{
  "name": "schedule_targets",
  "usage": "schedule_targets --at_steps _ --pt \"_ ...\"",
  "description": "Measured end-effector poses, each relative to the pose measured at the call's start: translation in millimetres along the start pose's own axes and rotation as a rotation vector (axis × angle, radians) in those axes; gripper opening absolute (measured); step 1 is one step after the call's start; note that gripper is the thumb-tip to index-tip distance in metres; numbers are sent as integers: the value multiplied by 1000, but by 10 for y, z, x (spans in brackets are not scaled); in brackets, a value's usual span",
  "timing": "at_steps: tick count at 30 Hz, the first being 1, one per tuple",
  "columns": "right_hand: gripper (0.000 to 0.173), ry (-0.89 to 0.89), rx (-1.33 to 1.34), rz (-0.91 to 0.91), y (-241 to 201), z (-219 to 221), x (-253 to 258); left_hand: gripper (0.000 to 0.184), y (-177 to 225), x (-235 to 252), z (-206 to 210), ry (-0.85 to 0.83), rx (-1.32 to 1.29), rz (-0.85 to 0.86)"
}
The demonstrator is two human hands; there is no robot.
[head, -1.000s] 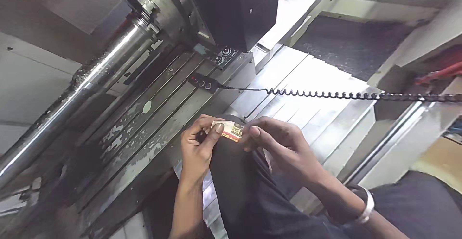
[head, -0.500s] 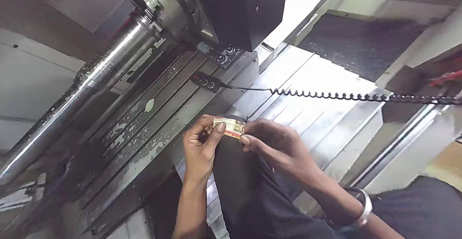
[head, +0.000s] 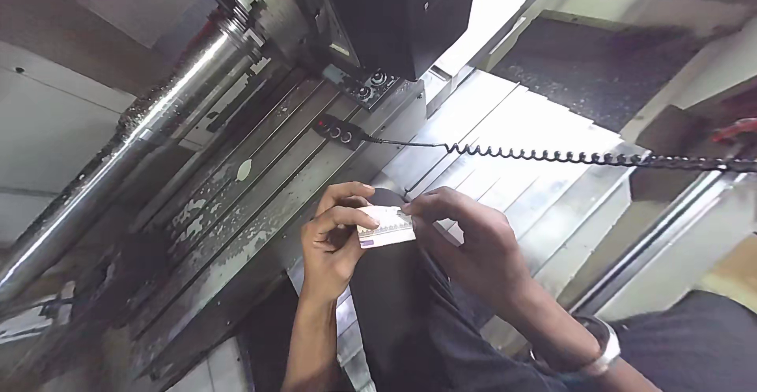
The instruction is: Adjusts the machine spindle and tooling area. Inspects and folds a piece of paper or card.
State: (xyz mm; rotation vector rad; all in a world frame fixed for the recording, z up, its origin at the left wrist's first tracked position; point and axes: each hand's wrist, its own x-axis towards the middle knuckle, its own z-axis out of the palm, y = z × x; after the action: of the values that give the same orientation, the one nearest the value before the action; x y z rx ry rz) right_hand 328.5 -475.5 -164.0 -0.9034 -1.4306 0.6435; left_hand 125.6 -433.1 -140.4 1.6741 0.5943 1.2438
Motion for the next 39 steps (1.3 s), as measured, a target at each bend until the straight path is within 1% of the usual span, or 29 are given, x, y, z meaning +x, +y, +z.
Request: schedule_targets --at_steps 7,19,27,32,35,39 --pt "12 52 76 -45 4 39 -5 12 -25 2 -17 -23 -10 34" --pt "13 54 119 -26 -1 23 -4 13 -26 -1 -15 -16 -29 41" --pt "18 -2 112 27 65 34 -68 13 -29 -9 28 -2 -20 59" --pt "22 -64 111 65 145 1 -91 14 -9 -14 97 44 20 74" --pt "23 -114 130 106 276 -109 -60 15 -9 -52 157 77 75 107" --pt "24 -193 28 209 564 -220 155 13 -42 -108 211 111 148 145"
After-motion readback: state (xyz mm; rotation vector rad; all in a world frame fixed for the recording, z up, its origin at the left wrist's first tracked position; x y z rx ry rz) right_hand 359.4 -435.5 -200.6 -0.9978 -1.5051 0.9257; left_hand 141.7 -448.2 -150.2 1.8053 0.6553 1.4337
